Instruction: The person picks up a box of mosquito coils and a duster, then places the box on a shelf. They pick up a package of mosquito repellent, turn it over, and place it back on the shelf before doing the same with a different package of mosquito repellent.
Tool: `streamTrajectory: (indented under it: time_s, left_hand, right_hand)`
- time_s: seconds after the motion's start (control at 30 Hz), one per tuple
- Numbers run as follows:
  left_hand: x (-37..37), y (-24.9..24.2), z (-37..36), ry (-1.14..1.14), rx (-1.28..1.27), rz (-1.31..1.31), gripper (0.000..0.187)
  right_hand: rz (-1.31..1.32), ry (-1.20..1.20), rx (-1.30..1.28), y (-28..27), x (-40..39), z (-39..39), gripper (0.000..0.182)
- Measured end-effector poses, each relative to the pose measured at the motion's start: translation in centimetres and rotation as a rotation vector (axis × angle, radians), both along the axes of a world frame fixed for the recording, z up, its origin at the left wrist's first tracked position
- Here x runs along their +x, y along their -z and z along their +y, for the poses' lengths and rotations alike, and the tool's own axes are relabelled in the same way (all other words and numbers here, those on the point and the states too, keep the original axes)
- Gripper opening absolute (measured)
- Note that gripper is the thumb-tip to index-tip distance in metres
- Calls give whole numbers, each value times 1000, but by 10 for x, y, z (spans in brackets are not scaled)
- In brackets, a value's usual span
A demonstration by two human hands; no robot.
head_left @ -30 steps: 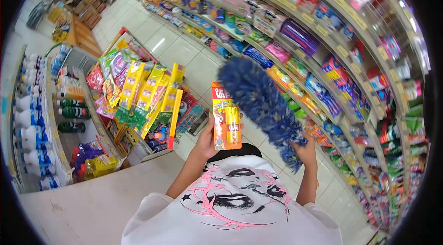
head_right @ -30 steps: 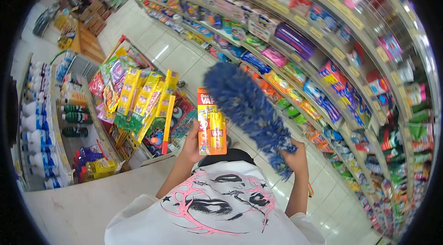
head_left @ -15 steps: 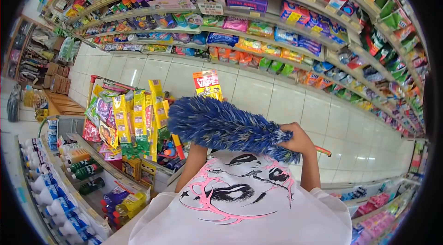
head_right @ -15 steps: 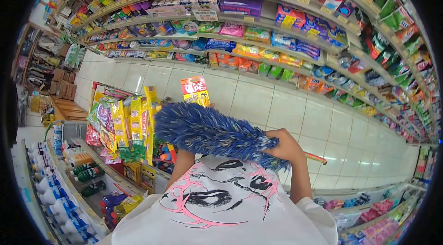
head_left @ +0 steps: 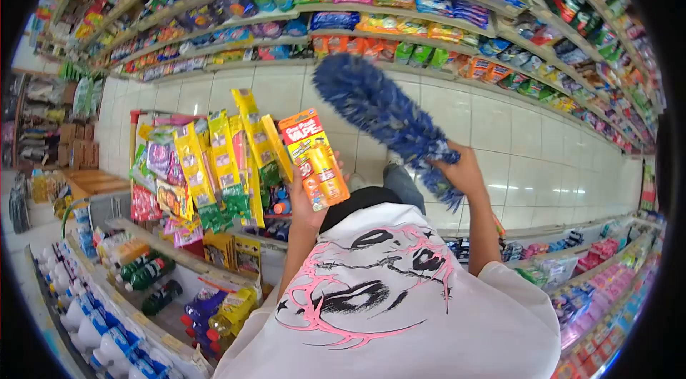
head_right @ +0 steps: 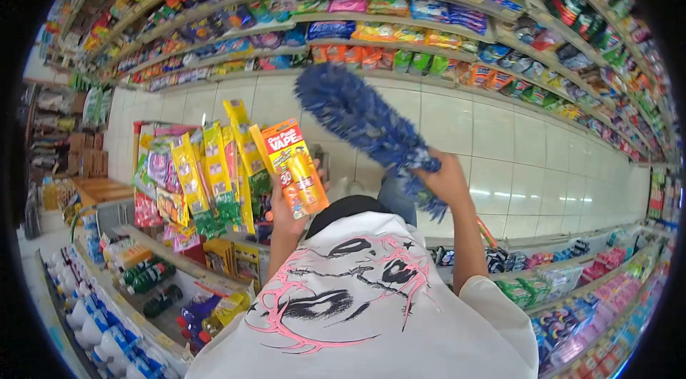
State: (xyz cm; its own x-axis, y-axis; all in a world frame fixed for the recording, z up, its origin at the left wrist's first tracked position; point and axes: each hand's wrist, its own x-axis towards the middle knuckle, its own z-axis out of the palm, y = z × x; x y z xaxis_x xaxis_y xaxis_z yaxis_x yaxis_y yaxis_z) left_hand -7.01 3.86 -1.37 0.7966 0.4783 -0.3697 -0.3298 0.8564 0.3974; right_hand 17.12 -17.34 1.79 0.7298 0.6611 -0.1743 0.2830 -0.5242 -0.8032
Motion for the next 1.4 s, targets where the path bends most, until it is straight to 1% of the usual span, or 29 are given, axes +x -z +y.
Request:
streamTrajectory:
  time_s: [0.03, 0.07, 0.1, 0.13, 0.17, 0.2, 0.23, 0.27, 0.3, 0.33, 0.37, 0.43, 0.5, 0.57, 0.6, 0.63, 0.7, 0.73, 0.8, 0.87, 0.93, 1.03, 1.07, 1.17, 1.2, 1.27, 1.3, 1.37, 1.4]
  left_hand:
    - [-3, 4, 4, -10, 30, 59, 65]
    - [-6, 10, 10, -13, 78, 179, 62]
    - [-9, 16, 17, -19, 130, 292, 60]
    - [-11, 21, 25, 7, 139, 257, 60]
    - [-15, 26, 34, 64, 219, 347, 55]
    - [-10, 22, 40, 110, 303, 441, 52]
    - [-4, 17, 40, 112, 317, 415, 52]
    - [4, 2, 37, 45, 387, 446, 52]
    - [9, -7, 35, -28, 452, 480, 53]
    - [13, -7, 36, -76, 408, 389, 55]
    - [16, -9, 37, -83, 415, 380, 55]
    - [20, -15, 35, -126, 388, 148, 55]
    - [24, -28, 29, -145, 420, 131, 55]
    - [25, -33, 26, -212, 474, 117, 49]
    - [22, -23, 29, -198, 355, 127, 42]
    - [16, -12, 33, -207, 362, 118, 42]
    - [8, -14, 38, 222, 119, -412, 44]
    - [7, -16, 29, 54, 42, -136, 47]
    - [5, -5, 25, 76, 5, -168, 43]
    - [5, -4, 22, 100, -26, -210, 40]
    - [9, -15, 17, 31, -115, -58, 37]
    - [6, -4, 19, 21, -165, -77, 37]
    - [3, 4, 21, 38, -180, -167, 37]
    - [0, 23, 25, -4, -204, -191, 38]
    - [-2, 27, 26, -27, -199, -197, 38]
    - [-2, 18, 24, -38, -102, -161, 40]
    - [-4, 25, 26, -75, -103, -166, 40]
    - [-11, 46, 32, -21, -136, -172, 40]
    - [-10, 37, 33, -22, -143, -192, 41]
  right_hand:
    - [70, -17, 50, -4, -8, -6, 33]
    - [143, -14, 53, -13, -18, -7, 34]
    - [139, -49, 65, -19, -25, -8, 36]
    - [151, -40, 77, -23, -31, -8, 36]
    - [165, -36, 91, -25, -38, -8, 36]
    - [135, -21, 101, -25, -42, -9, 36]
    - [189, 9, 139, -24, -47, -8, 35]
    - [248, 32, 178, -24, -51, -6, 35]
    - [229, 27, 191, -25, -55, -5, 35]
    - [313, 54, 239, -25, -59, -4, 34]
    - [403, 81, 283, -25, -62, -4, 33]
    - [433, 79, 279, -27, -66, -4, 32]
    - [492, 101, 310, -31, -67, -1, 32]
    - [451, 80, 313, -27, -66, -1, 31]
    - [451, 70, 304, -27, -66, -1, 32]
    - [453, 60, 293, -27, -66, 0, 32]
    - [444, 39, 293, -32, -65, 4, 32]
    - [438, 37, 281, -36, -66, 6, 31]
    - [431, 30, 268, -36, -65, 7, 30]
    - [301, -88, 237, -29, -61, 7, 30]
    - [305, -99, 250, -27, -61, 8, 31]
    - [318, -117, 259, -39, -61, 12, 29]
    - [301, -117, 239, -38, -61, 12, 29]
    - [289, -138, 198, -40, -61, 12, 30]
    - [280, -150, 184, -38, -59, 11, 29]
    - [271, -159, 181, -38, -57, 10, 28]
    - [272, -196, 171, -40, -57, 10, 28]
    - [254, -189, 161, -39, -55, 10, 27]
    - [210, -221, 151, -34, -52, 8, 26]
